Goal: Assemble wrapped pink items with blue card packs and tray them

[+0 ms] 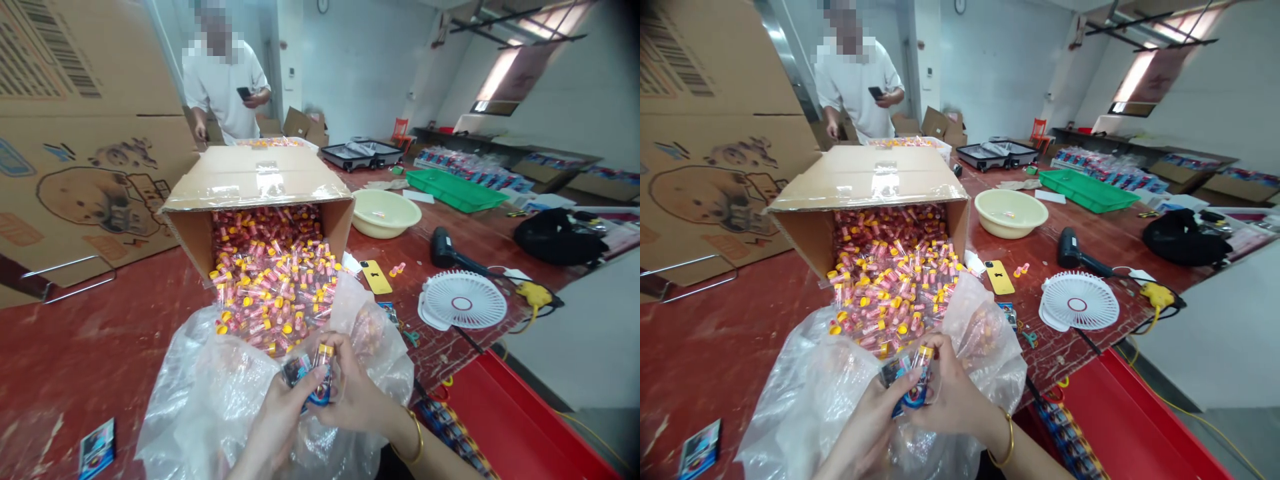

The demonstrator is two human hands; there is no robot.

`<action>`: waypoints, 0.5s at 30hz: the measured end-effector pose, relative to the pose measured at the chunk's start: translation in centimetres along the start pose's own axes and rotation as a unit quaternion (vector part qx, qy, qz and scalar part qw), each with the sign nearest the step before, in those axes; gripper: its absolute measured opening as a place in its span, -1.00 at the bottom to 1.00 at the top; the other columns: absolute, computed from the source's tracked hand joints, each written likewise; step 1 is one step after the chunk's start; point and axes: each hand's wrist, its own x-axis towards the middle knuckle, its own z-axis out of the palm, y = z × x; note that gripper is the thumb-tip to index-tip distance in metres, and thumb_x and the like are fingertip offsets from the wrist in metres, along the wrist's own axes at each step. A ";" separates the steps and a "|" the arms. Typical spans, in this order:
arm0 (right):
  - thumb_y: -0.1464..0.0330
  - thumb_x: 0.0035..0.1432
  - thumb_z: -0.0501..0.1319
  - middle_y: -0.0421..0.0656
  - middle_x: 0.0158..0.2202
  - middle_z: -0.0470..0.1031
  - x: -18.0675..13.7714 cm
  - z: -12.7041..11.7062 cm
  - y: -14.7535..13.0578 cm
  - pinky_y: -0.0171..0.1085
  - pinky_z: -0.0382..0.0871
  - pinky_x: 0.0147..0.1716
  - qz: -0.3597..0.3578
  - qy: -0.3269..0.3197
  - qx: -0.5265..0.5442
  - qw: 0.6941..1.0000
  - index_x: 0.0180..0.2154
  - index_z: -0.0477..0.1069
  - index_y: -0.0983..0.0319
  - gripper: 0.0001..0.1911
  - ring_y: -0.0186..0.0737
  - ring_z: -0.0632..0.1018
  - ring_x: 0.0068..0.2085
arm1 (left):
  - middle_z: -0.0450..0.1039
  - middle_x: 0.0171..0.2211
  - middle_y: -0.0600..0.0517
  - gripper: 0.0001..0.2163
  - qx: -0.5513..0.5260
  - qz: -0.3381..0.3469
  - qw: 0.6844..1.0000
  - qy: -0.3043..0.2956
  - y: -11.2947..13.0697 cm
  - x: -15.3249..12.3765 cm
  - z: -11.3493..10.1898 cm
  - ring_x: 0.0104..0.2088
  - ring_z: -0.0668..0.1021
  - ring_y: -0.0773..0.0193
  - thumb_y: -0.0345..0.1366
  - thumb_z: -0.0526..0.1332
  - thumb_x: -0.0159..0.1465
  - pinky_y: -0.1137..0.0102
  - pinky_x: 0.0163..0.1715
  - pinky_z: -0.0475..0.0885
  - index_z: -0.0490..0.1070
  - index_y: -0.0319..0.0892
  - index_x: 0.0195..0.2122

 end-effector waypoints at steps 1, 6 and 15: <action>0.56 -0.22 0.26 -0.13 -0.11 0.28 -0.1 0.0 0.1 -0.23 0.38 -0.18 -0.002 0.000 -0.003 1.000 -0.03 0.02 0.12 -0.30 -0.16 0.43 -0.12 | 0.57 -0.46 -0.03 -0.60 0.001 0.002 1.000 0.003 -0.1 -0.1 -0.1 -0.50 0.54 0.26 -0.21 0.45 0.01 0.43 -0.44 0.46 0.50 -0.27 -0.15; 0.57 -0.22 0.24 -0.15 -0.12 0.26 -0.6 -0.2 -0.2 -0.23 0.36 -0.15 0.009 -0.005 -0.018 1.000 -0.01 0.00 0.13 -0.28 -0.19 0.42 -0.12 | 0.56 -0.47 -0.04 -0.65 -0.017 -0.001 1.000 0.011 -0.5 -0.1 0.0 -0.49 0.54 0.23 -0.18 0.45 -0.01 0.43 -0.45 0.45 0.53 -0.29 -0.27; 0.57 -0.23 0.27 -0.14 -0.11 0.23 -0.5 -0.1 -0.3 -0.22 0.33 -0.12 0.017 0.000 -0.023 1.000 -0.03 0.02 0.13 -0.28 -0.18 0.40 -0.11 | 0.59 -0.32 -0.08 -0.66 -0.027 0.007 1.000 0.007 -0.4 -0.1 0.3 -0.24 0.59 0.09 -0.18 0.41 0.07 0.41 -0.36 0.48 0.52 -0.25 -0.18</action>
